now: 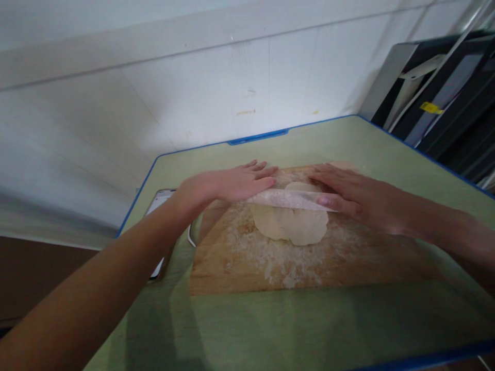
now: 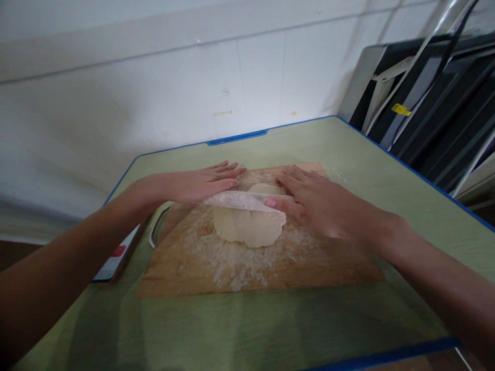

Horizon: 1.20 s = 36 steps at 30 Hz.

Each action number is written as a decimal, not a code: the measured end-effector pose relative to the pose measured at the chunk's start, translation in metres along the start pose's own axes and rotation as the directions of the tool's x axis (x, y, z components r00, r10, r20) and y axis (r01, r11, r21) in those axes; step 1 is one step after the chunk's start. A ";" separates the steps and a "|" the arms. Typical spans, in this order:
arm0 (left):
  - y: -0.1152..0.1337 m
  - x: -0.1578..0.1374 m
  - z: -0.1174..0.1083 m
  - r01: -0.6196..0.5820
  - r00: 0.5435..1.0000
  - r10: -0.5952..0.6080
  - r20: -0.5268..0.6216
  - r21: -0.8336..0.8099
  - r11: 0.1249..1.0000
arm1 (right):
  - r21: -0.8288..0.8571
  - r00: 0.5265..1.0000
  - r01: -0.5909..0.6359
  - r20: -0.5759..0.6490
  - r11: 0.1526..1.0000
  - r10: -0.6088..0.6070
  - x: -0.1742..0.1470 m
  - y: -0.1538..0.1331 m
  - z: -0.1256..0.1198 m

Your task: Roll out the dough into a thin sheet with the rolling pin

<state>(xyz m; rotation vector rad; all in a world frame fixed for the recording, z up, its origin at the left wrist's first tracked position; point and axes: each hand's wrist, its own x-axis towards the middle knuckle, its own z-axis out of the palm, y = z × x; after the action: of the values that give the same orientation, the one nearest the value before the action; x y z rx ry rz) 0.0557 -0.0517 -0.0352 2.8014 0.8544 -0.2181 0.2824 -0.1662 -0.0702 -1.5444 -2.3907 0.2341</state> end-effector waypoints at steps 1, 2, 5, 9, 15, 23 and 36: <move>0.001 0.000 0.000 -0.001 0.999 0.002 0.043 -0.012 1.000 | -0.043 1.000 -0.011 -0.010 0.999 0.011 -0.003 -0.005 0.000; 0.002 0.000 0.001 0.004 0.997 -0.002 0.080 -0.022 1.000 | -0.087 0.999 -0.022 -0.028 0.996 0.019 -0.006 -0.009 0.000; 0.006 -0.004 0.004 0.046 0.995 -0.043 0.092 -0.031 0.998 | -0.206 0.991 -0.051 -0.134 0.977 0.023 -0.014 -0.022 0.001; 0.009 -0.011 0.010 0.073 0.996 -0.072 0.062 -0.017 0.997 | -0.342 0.973 -0.108 -0.227 0.933 0.030 -0.021 -0.032 0.007; 0.016 -0.025 0.019 0.084 0.994 -0.078 -0.071 0.090 0.992 | -0.462 0.955 -0.153 -0.295 0.874 0.011 -0.033 -0.050 0.015; 0.028 -0.045 0.022 0.017 0.983 -0.002 -0.185 0.079 0.997 | -0.427 0.955 -0.212 -0.283 0.879 0.093 -0.049 -0.068 0.029; 0.041 -0.077 0.045 -0.002 0.937 0.023 -0.349 0.060 0.998 | -0.513 0.961 -0.111 -0.274 0.851 -0.040 -0.074 -0.079 0.042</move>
<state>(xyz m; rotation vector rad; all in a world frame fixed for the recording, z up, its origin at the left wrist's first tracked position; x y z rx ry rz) 0.0124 -0.1368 -0.0575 2.9479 0.9129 0.2722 0.2291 -0.2657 -0.0985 -1.6962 -2.3049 -0.6483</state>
